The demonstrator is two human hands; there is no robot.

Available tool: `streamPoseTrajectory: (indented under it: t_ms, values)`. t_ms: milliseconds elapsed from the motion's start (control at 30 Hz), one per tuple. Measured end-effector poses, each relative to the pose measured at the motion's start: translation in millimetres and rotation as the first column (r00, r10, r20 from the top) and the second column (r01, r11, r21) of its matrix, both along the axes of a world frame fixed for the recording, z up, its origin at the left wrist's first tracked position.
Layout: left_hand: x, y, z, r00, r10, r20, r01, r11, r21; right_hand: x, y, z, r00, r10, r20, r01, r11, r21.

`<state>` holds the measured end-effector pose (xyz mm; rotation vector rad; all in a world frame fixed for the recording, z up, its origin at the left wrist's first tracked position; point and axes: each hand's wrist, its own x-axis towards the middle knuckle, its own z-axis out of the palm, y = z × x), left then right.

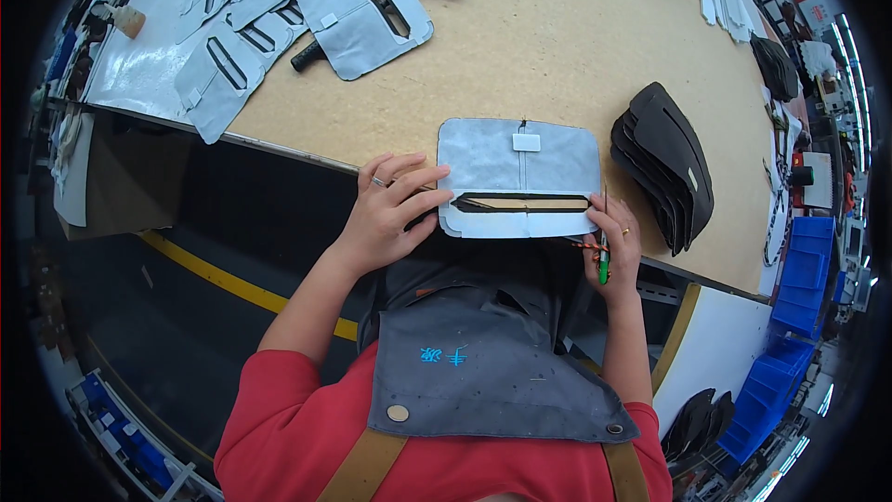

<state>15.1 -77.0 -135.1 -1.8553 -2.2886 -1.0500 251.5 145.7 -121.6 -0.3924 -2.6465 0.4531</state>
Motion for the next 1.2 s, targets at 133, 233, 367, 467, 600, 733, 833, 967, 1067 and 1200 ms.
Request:
streamPoseTrajectory:
  t_ms: [133,233,367,467,600,733,833,967,1067,1200]
  values:
    - [1,2,-1,1.0,0.001,-0.014,0.0,1.0,0.024,0,1,-1,1.0,0.005,-0.015,-0.005,1.0,-0.003]
    - [3,3,-1,1.0,0.009,-0.021,-0.008,0.999,0.047,-3,-1,1,1.0,0.001,-0.023,-0.001,1.0,0.0]
    - [2,7,5,1.0,0.004,0.016,-0.006,0.997,0.082,-2,4,-2,0.996,0.012,-0.087,-0.014,1.0,-0.021]
    - [3,6,29,0.974,-0.007,0.225,-0.028,0.988,0.152,-9,-4,13,0.958,-0.053,-0.282,0.008,0.988,-0.156]
    - [7,12,47,0.664,-0.027,0.747,-0.19,0.961,0.203,-22,-15,45,0.9,-0.286,-0.33,0.05,0.817,-0.574]
    - [-5,33,42,0.532,-0.048,0.846,-0.268,0.938,0.221,-45,-2,26,0.891,-0.377,-0.253,0.111,0.722,-0.683]
    - [-9,38,35,0.552,-0.031,0.833,-0.267,0.94,0.212,-48,9,0,0.884,-0.427,-0.191,0.121,0.602,-0.789]
    - [-10,44,21,0.606,0.046,0.794,-0.318,0.929,0.189,-51,10,-7,0.877,-0.422,-0.231,0.097,0.624,-0.775]
    - [-9,48,20,0.636,0.073,0.768,-0.367,0.904,0.218,-49,12,-8,0.881,-0.412,-0.234,0.052,0.576,-0.816]
    - [-7,53,15,0.62,0.068,0.782,-0.389,0.892,0.23,-46,7,1,0.897,-0.373,-0.239,0.079,0.666,-0.742]
